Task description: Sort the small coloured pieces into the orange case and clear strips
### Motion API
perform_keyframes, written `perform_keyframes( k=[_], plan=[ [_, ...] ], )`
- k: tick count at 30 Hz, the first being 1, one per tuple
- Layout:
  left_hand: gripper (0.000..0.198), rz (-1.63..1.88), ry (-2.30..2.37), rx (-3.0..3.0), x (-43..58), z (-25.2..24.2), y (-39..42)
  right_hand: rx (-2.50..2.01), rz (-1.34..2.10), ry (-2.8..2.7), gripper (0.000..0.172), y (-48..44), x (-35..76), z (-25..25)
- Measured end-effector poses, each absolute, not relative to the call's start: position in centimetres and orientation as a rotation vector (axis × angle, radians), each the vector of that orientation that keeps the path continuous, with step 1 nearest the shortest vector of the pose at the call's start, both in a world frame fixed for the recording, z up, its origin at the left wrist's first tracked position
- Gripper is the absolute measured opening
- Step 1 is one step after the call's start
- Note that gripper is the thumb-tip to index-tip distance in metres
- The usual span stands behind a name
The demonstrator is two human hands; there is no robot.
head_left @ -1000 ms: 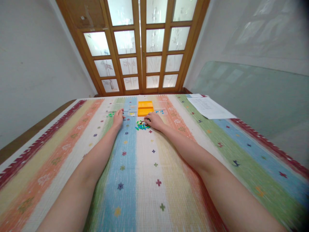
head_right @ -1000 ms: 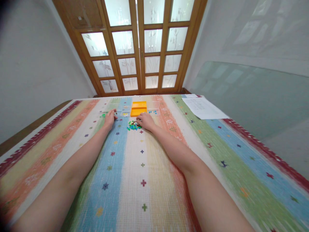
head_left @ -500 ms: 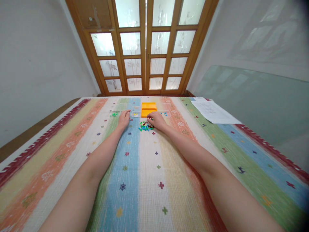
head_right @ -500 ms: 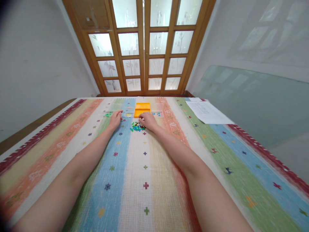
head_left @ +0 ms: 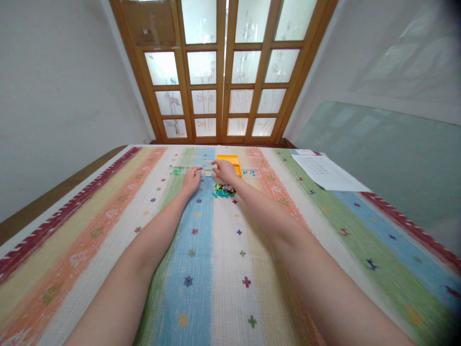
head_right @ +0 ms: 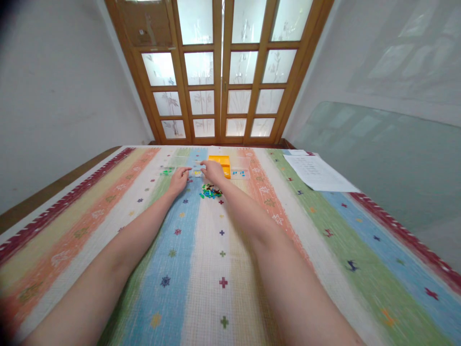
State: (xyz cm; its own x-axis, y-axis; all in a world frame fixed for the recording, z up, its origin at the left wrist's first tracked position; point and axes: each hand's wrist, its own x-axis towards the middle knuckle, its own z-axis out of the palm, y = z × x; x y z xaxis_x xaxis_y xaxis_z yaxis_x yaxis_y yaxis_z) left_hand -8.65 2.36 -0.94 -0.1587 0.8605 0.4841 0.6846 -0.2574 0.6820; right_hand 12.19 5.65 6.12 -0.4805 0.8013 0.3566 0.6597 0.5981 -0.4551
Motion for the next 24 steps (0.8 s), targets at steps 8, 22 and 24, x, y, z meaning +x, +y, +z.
perform_keyframes(
  k=[8, 22, 24],
  plan=[
    [0.031, 1.333, 1.791, 1.947, -8.3, -1.1, 2.2, -1.178, 0.356, -2.355, 0.022, 5.4, 14.9, 5.8],
    [0.029, 1.207, 1.747, 2.077, -7.6, -0.8, 1.6, -1.041, 0.425, -2.656, 0.021, 4.8, 19.4, 3.0],
    [0.028, 1.192, 1.741, 2.090, -7.5, -0.6, 1.4, -1.008, 0.452, -2.666, 0.020, 4.6, 19.0, 2.7]
  ],
)
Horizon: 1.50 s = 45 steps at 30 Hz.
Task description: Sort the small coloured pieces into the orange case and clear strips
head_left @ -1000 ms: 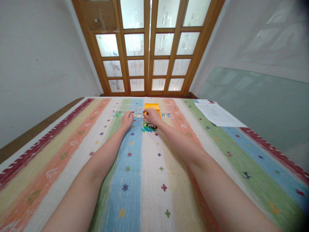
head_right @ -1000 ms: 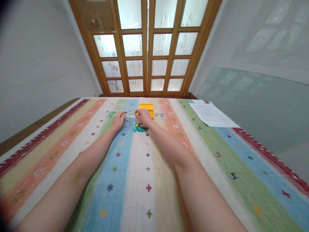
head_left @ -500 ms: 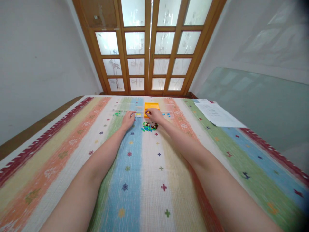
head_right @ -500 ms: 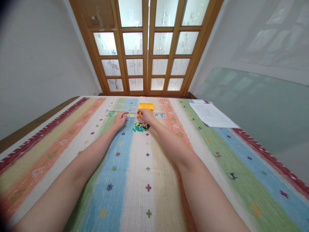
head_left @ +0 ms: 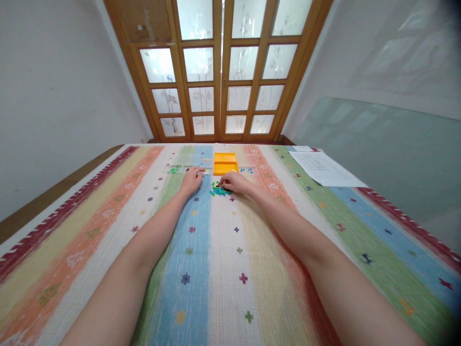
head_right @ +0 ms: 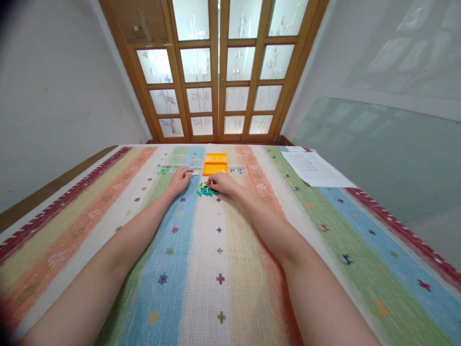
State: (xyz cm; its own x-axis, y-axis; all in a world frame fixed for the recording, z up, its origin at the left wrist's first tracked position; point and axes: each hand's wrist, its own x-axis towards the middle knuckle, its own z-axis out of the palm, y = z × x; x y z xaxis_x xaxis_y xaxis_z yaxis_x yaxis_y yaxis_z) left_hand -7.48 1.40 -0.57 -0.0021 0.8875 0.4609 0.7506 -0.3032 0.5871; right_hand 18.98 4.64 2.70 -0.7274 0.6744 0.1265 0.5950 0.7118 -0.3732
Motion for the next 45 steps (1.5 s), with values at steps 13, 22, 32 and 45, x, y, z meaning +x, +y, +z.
perform_keyframes(
  k=[13, 22, 32, 45],
  plan=[
    [0.027, 1.157, 1.732, 2.125, -7.3, -0.4, 1.2, -1.063, 0.343, -2.663, 0.022, 4.1, 17.6, 2.5],
    [0.027, 1.153, 1.717, 2.138, -7.2, -0.4, 1.1, -1.088, 0.273, -2.685, 0.025, 3.6, 17.4, 2.6],
    [0.027, 1.150, 1.713, 2.125, -7.2, -0.5, 1.2, -1.119, 0.287, -2.657, 0.016, 3.6, 17.4, 2.5],
    [0.028, 1.183, 1.681, 2.152, -7.3, -0.7, 1.3, -1.163, 0.318, -2.599, 0.010, 3.9, 17.8, 2.1]
  ],
)
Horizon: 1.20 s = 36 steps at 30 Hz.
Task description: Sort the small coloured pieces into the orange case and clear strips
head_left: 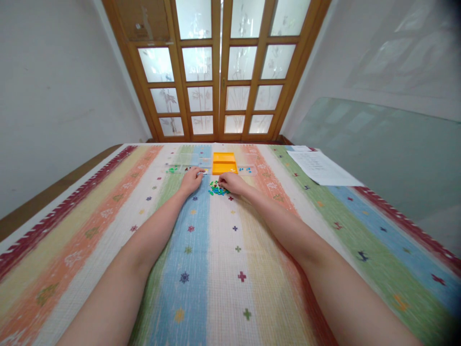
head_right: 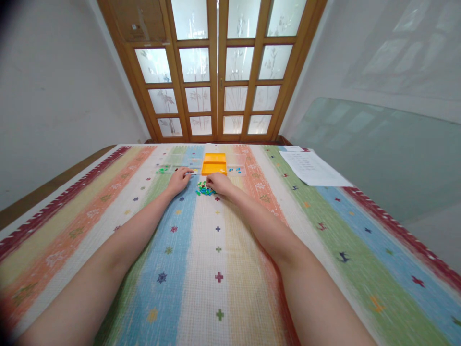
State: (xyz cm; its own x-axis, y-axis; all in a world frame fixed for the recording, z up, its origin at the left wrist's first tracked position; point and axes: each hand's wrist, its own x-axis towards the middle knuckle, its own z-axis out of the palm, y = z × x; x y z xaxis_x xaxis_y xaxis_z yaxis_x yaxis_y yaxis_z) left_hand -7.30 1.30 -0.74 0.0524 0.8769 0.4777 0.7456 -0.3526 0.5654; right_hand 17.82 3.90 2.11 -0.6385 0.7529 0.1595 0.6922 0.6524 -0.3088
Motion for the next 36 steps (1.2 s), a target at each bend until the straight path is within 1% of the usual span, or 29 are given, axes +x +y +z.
perform_keyframes(
  k=[7, 13, 18, 22, 27, 31, 36],
  plan=[
    [0.028, 1.169, 1.681, 2.188, -7.6, -1.2, 1.7, -1.156, 0.417, -2.369, 0.016, 3.8, 18.0, 2.7],
    [0.028, 1.147, 1.709, 2.157, -7.4, -1.0, 1.6, -1.135, 0.657, -2.148, 0.018, 4.2, 17.1, 3.2],
    [0.028, 1.190, 1.817, 2.062, -7.6, -1.1, 1.5, -1.059, 0.840, -2.003, 0.014, 3.7, 15.4, 5.0],
    [0.030, 1.194, 1.910, 2.018, -7.9, -1.2, 1.6, -0.919, 0.883, -1.967, 0.024, 1.9, 14.7, 6.6],
    [0.030, 1.202, 1.905, 2.050, -8.1, -1.5, 1.9, -0.852, 0.890, -1.957, 0.035, 0.3, 15.1, 6.8],
    [0.030, 1.189, 1.897, 2.047, -8.0, -1.5, 1.8, -0.868, 0.873, -1.947, 0.031, 1.5, 15.2, 6.3],
    [0.029, 1.099, 1.824, 2.094, -7.5, -1.0, 1.5, -0.968, 0.809, -1.924, 0.019, 4.3, 15.9, 5.0]
  ],
)
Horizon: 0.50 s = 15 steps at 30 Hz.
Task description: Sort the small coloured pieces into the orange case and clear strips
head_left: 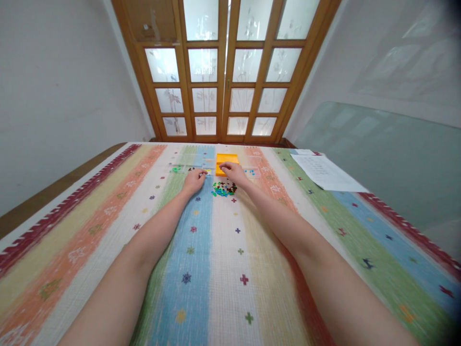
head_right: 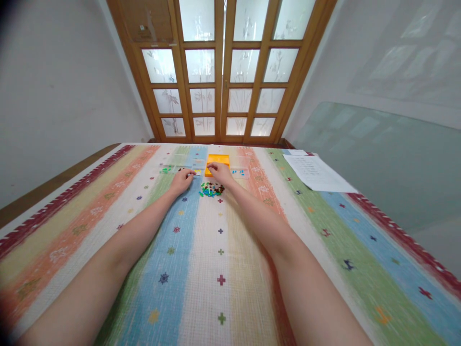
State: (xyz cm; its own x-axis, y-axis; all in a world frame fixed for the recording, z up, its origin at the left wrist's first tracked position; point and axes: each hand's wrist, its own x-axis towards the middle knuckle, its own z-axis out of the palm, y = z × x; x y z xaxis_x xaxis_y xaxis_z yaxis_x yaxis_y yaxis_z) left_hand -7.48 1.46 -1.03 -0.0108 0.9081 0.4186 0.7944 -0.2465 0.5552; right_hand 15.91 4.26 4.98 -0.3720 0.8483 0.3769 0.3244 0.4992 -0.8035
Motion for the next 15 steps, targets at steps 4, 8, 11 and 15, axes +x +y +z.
perform_keyframes(
  k=[4, 8, 11, 15],
  plan=[
    [0.027, 0.995, 1.749, 2.178, -7.2, -0.8, 1.1, -1.050, 0.657, -1.957, 0.019, 5.1, 18.1, 2.8],
    [0.026, 0.925, 1.671, 2.258, -7.0, -0.6, 0.9, -1.072, 0.524, -1.974, 0.021, 4.9, 20.6, 0.8],
    [0.027, 0.857, 1.599, 2.332, -6.8, -0.4, 0.7, -1.089, 0.485, -1.964, 0.022, 4.9, 21.5, 0.2],
    [0.028, 0.787, 1.501, 2.434, -6.2, 0.0, 0.5, -1.097, 0.450, -1.975, 0.022, 5.1, 21.6, -0.1]
  ],
)
